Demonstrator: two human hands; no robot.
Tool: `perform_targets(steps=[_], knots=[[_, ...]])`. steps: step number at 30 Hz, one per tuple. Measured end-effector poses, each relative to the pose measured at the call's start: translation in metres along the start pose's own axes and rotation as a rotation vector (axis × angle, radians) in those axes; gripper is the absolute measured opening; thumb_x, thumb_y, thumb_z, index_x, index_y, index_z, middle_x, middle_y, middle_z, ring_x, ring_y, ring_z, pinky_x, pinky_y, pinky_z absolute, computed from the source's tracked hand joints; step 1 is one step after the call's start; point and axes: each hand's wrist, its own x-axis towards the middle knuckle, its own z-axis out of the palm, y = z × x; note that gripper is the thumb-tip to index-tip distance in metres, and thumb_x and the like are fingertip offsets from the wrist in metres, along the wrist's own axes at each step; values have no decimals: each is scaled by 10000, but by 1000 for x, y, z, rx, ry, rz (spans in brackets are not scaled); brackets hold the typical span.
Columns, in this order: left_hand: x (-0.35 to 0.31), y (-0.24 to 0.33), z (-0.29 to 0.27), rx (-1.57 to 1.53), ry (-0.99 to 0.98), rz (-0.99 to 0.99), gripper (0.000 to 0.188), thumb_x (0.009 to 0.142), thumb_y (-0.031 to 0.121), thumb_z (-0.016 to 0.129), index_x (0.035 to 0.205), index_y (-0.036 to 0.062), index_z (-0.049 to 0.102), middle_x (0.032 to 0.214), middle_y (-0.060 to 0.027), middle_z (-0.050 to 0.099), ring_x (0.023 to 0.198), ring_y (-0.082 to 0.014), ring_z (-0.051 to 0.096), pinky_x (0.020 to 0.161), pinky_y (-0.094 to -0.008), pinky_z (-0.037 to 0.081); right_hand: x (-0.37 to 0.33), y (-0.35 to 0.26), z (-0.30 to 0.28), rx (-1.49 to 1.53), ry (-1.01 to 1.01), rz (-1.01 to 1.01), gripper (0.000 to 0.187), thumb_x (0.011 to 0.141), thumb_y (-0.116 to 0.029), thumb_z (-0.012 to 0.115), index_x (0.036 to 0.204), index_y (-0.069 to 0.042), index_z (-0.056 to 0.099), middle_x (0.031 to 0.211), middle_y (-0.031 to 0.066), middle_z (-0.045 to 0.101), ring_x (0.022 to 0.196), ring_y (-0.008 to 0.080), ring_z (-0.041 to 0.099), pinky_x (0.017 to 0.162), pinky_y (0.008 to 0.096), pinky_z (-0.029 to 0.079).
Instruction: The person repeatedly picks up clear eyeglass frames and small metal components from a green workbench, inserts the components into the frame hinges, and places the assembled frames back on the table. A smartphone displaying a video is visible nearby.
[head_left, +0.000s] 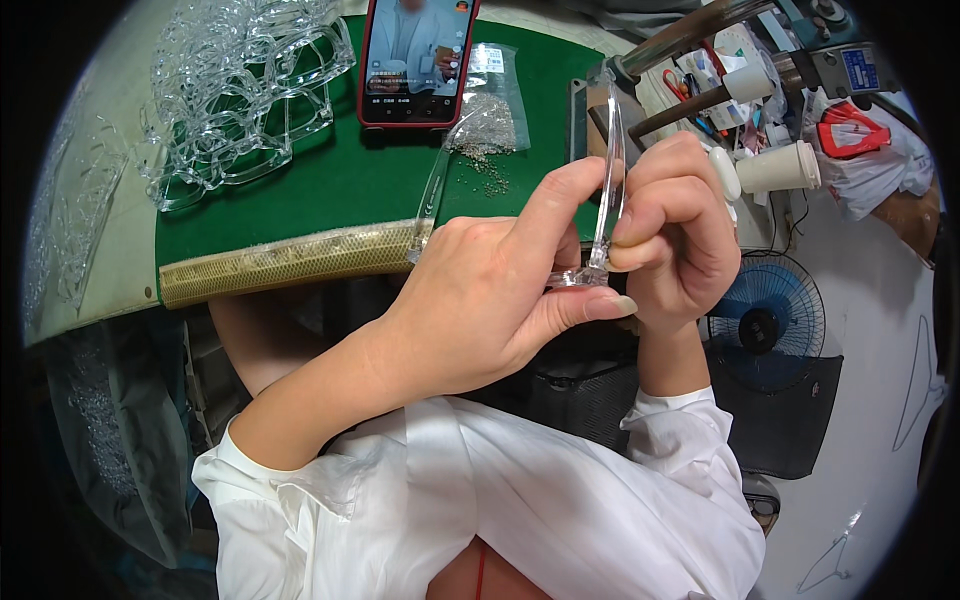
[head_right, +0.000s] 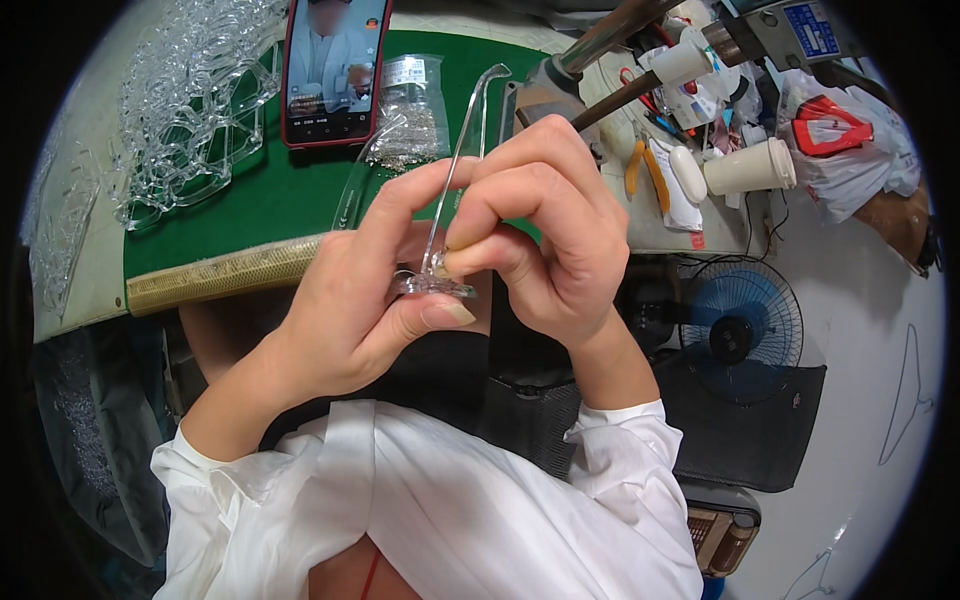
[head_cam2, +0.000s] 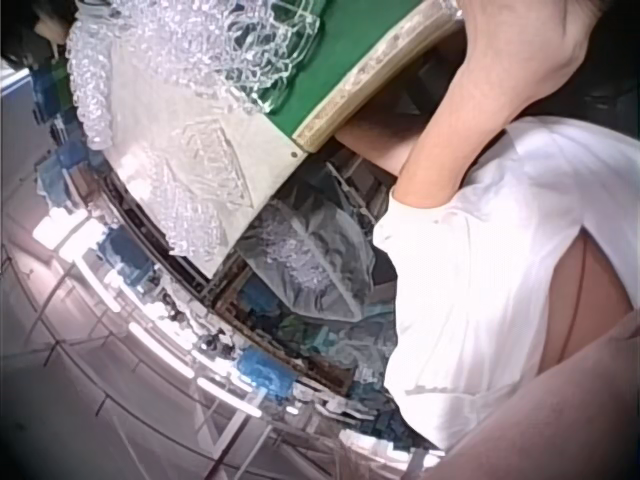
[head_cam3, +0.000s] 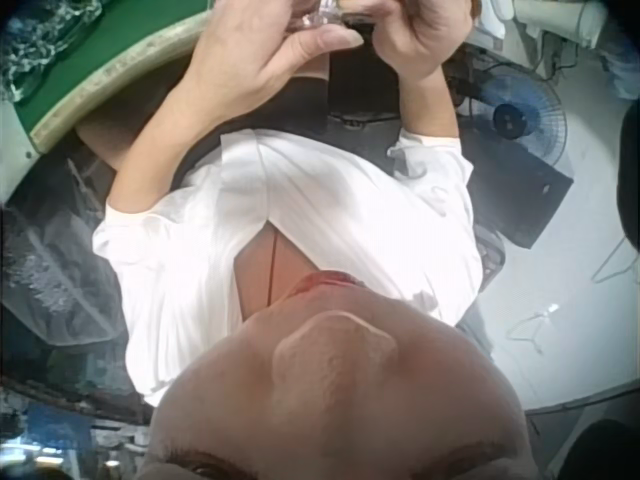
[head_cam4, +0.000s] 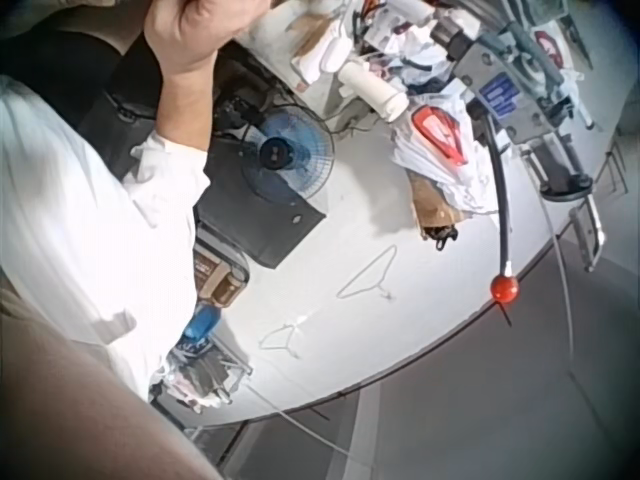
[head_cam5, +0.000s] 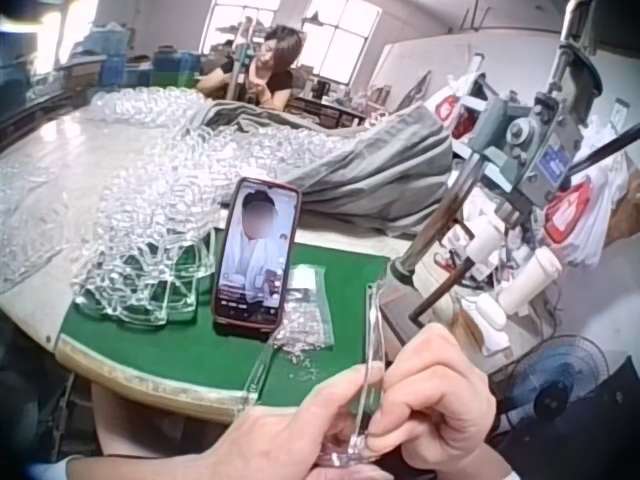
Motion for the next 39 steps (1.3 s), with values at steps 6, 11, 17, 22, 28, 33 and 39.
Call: perform_targets(steps=[6, 11, 17, 22, 28, 33, 39], knots=[[0, 1, -1, -29, -3, -9, 682, 871, 272, 647, 1373, -15, 284, 864, -150, 672, 764, -239, 680, 709, -275, 496, 2, 1, 0, 0, -9, -13, 257, 758, -284, 712, 737, -45, 620, 731, 48, 574, 670, 178, 505, 590, 272, 383], [0, 4, -2, -153, -48, -76, 679, 883, 278, 629, 1374, -25, 272, 863, -139, 669, 799, -213, 668, 742, -280, 493, 2, 4, 0, 14, -9, -44, 263, 775, -295, 700, 741, -48, 618, 728, 40, 572, 670, 171, 502, 600, 270, 374], [2, 3, -2, -167, -45, -36, 680, 891, 295, 616, 1373, -33, 265, 861, -127, 666, 795, -196, 655, 742, -277, 489, 5, 4, 0, 78, 3, -31, 246, 769, -271, 710, 744, -44, 618, 735, 45, 563, 688, 163, 496, 606, 263, 371], [3, 2, -2, -169, -54, -92, 687, 883, 303, 621, 1375, -22, 269, 861, -127, 666, 788, -203, 660, 739, -285, 490, 3, 4, 2, 122, 14, 33, 167, 703, -156, 735, 734, -36, 624, 738, 49, 560, 702, 161, 497, 618, 254, 375], [1, -3, -3, -40, -27, -12, 676, 878, 275, 628, 1377, -11, 273, 848, -131, 662, 780, -203, 662, 727, -282, 493, 3, 6, -1, 89, -25, 18, 150, 659, -110, 747, 721, -36, 632, 752, 51, 559, 706, 154, 502, 613, 252, 379], [2, 1, -3, -191, -61, -84, 721, 894, 371, 601, 1392, -10, 246, 853, -108, 646, 779, -178, 647, 740, -281, 495, 1, 6, 5, 164, 88, 97, 222, 704, -195, 767, 723, -26, 625, 763, 49, 558, 694, 124, 494, 582, 225, 364], [8, -6, 5, -283, -2, -12, 790, 916, 473, 536, 1420, -1, 155, 997, -120, 598, 829, -161, 620, 754, -285, 495, -7, 13, 6, 136, 143, 194, 354, 745, -337, 765, 729, -15, 617, 787, 39, 566, 676, 104, 490, 569, 203, 370]])
